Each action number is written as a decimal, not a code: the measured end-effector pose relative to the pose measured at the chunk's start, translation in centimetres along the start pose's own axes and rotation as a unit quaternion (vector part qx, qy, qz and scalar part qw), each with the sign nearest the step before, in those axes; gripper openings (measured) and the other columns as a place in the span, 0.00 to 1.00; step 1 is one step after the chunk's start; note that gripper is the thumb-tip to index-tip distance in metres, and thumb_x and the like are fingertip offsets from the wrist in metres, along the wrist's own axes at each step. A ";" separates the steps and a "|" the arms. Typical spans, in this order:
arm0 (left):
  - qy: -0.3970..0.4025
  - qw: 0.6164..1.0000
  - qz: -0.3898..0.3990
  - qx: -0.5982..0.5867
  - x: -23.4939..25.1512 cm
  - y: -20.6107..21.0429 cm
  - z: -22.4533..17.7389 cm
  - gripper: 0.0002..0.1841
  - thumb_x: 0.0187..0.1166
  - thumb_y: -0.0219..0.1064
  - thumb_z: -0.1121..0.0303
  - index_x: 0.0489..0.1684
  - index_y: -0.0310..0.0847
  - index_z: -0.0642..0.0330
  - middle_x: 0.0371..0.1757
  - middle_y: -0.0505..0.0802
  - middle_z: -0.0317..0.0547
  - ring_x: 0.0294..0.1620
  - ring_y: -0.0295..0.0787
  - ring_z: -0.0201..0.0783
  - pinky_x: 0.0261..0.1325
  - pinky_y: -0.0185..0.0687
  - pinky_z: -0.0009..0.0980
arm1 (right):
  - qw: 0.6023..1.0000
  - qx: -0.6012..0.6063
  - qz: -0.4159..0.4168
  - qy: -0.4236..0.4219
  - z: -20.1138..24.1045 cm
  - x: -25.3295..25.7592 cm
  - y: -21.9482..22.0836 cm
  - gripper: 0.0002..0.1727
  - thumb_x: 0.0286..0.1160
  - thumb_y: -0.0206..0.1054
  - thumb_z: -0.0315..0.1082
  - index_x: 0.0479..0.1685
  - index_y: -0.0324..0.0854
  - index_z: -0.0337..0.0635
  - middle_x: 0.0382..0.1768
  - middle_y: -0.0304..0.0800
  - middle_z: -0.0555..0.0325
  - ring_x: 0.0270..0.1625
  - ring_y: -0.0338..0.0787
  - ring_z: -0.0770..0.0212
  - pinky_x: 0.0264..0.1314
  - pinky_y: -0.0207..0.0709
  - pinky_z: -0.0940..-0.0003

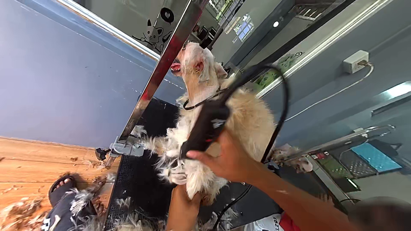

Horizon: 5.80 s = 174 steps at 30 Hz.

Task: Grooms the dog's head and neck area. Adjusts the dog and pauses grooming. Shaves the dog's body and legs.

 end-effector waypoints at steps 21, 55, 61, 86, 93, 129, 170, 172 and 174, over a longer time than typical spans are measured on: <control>0.059 0.998 -0.009 -0.023 0.9 -2.2 0.0 0.19 0.60 0.76 0.74 0.53 0.85 0.64 0.42 0.96 0.35 0.44 0.93 0.23 0.53 0.92 0.24 | 0.974 0.219 -0.064 -0.014 -5.5 -6.7 0.4 0.31 0.72 0.78 0.47 0.73 0.72 0.50 0.62 0.91 0.56 0.64 0.92 0.55 0.67 0.89 0.55; 0.067 0.997 0.031 -0.005 -0.1 -4.7 -1.0 0.18 0.62 0.73 0.75 0.52 0.85 0.63 0.43 0.95 0.34 0.45 0.92 0.21 0.52 0.91 0.24 | 0.983 -0.178 -0.037 0.004 -7.2 -11.1 0.7 0.28 0.69 0.77 0.43 0.67 0.82 0.39 0.65 0.91 0.51 0.66 0.92 0.60 0.67 0.87 0.61; 0.071 0.996 0.026 -0.049 -0.2 -4.9 -1.1 0.19 0.59 0.72 0.80 0.52 0.85 0.65 0.43 0.96 0.33 0.45 0.92 0.19 0.54 0.91 0.21 | 0.969 0.067 -0.192 -0.140 -2.5 -6.8 -2.6 0.34 0.68 0.81 0.37 0.77 0.73 0.63 0.67 0.89 0.65 0.70 0.89 0.56 0.72 0.87 0.55; 0.070 0.994 0.064 -0.055 0.2 -5.1 -1.8 0.20 0.61 0.73 0.81 0.55 0.83 0.69 0.47 0.95 0.35 0.49 0.92 0.21 0.58 0.90 0.23 | 0.969 -0.198 -0.100 -0.110 -6.2 -9.1 1.2 0.23 0.73 0.69 0.42 0.62 0.76 0.37 0.62 0.90 0.44 0.68 0.89 0.50 0.70 0.85 0.55; 0.044 0.990 0.096 -0.089 -0.5 -4.9 -1.7 0.19 0.61 0.73 0.84 0.53 0.83 0.67 0.45 0.95 0.30 0.48 0.92 0.18 0.57 0.90 0.22 | 0.979 0.023 -0.193 -0.056 -3.8 -9.3 -3.1 0.31 0.73 0.78 0.43 0.76 0.71 0.60 0.63 0.91 0.65 0.64 0.93 0.60 0.66 0.90 0.59; -0.005 0.994 0.095 -0.061 -2.6 -2.3 -0.9 0.22 0.64 0.74 0.75 0.60 0.81 0.66 0.48 0.95 0.38 0.50 0.93 0.24 0.59 0.90 0.26 | 0.965 -0.242 0.070 -0.077 0.1 3.3 -1.5 0.34 0.66 0.72 0.59 0.56 0.73 0.37 0.24 0.80 0.63 0.24 0.82 0.66 0.22 0.74 0.69; 0.004 0.999 0.042 -0.002 -5.1 -2.4 -0.3 0.35 0.61 0.84 0.65 0.66 0.75 0.76 0.54 0.93 0.46 0.58 0.89 0.24 0.67 0.84 0.24 | 0.980 0.081 -0.182 0.012 0.5 -11.4 1.7 0.28 0.74 0.77 0.42 0.69 0.71 0.50 0.62 0.89 0.60 0.64 0.91 0.61 0.67 0.89 0.63; -0.002 0.999 0.047 -0.003 -5.1 -2.5 -0.3 0.34 0.61 0.84 0.66 0.65 0.75 0.76 0.53 0.94 0.45 0.57 0.90 0.24 0.66 0.85 0.24 | 0.978 0.111 -0.174 0.031 0.8 -13.0 3.1 0.29 0.74 0.77 0.43 0.72 0.71 0.54 0.63 0.89 0.61 0.64 0.91 0.62 0.67 0.89 0.62; 0.019 0.998 0.048 0.018 -5.4 -2.8 -0.1 0.34 0.59 0.85 0.66 0.63 0.76 0.77 0.52 0.94 0.45 0.56 0.89 0.20 0.65 0.84 0.20 | 0.970 0.169 -0.171 0.041 1.5 -14.5 4.8 0.29 0.72 0.79 0.43 0.72 0.75 0.53 0.61 0.91 0.59 0.62 0.93 0.61 0.66 0.90 0.61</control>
Point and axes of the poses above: each hand's wrist, its own x-axis towards the middle knuckle, its own y-axis out of the palm, z = x × y, the point moved 1 cm from there along x, towards the middle knuckle
